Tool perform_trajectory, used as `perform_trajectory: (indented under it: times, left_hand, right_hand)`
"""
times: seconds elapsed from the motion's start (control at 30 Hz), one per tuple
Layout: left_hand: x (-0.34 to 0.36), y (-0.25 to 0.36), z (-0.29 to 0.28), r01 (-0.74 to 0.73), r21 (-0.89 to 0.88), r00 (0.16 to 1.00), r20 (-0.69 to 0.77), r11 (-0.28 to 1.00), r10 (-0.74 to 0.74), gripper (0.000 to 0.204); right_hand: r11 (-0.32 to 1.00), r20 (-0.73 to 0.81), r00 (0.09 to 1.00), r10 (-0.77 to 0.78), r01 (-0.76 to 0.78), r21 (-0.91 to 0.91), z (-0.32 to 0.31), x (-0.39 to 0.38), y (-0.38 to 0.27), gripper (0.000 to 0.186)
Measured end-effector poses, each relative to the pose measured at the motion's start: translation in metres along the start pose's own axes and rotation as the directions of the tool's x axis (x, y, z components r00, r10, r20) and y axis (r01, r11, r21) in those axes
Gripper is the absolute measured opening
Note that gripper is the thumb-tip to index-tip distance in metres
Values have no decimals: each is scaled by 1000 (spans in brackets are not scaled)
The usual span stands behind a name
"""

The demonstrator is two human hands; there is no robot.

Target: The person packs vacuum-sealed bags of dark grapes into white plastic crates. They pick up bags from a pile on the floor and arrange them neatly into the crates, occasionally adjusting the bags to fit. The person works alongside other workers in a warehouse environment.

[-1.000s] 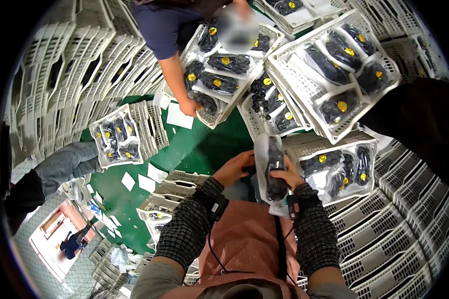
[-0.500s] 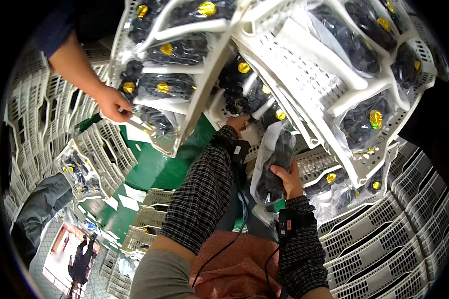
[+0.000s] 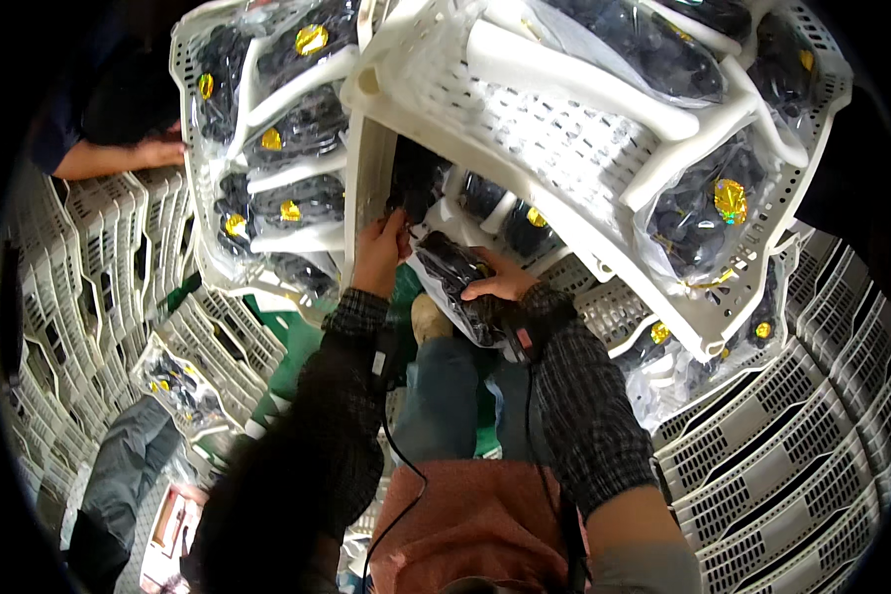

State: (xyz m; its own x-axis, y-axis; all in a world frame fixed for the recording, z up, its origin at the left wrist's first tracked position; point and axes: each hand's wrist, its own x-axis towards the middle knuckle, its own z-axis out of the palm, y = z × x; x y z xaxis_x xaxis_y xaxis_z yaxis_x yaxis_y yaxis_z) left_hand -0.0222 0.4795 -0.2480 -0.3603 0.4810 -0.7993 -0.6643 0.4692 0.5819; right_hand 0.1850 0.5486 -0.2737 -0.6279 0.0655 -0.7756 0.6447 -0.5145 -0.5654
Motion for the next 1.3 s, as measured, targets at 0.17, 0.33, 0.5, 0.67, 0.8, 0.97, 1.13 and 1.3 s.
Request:
perform_trajectory:
  times: [0.17,0.33,0.5,0.67,0.8,0.97,1.13,1.3]
  left_hand:
    - [0,7,2,25,161,999,-49,987,-17,28]
    - [-6,1,-3,-40,173,999,15,984,38,30]
    - [3,-18,-7,-120,258,990,-41,959,135,30]
    - [-7,-36,0,-232,507,966,221,830,136,46]
    - [-88,-20,-38,-26,254,867,488,967,-104,52]
    - [-170,15,-142,199,135,865,441,971,-239,43]
    - [-178,-17,-162,268,122,923,253,956,-291,42]
    - [-146,-97,-65,265,260,816,453,929,-360,59]
  right_hand:
    - [956,134,966,222,-242,164,-23,71,32,89]
    - [977,-78,979,-187,176,-124,-21,75,34,83]
    - [685,-541,759,-362,-176,-706,37,74,37,79]
    - [423,-622,745,-241,-496,-758,68,106,36,88]
    - [324,-516,851,-100,-463,-825,45,74,32,108]
    - [429,-514,825,-236,-386,-817,34,53,34,80]
    - [532,-486,718,-498,-190,-825,33,84,23,33]
    - [597,-457,701,-547,-56,-800,16,48,13,56]
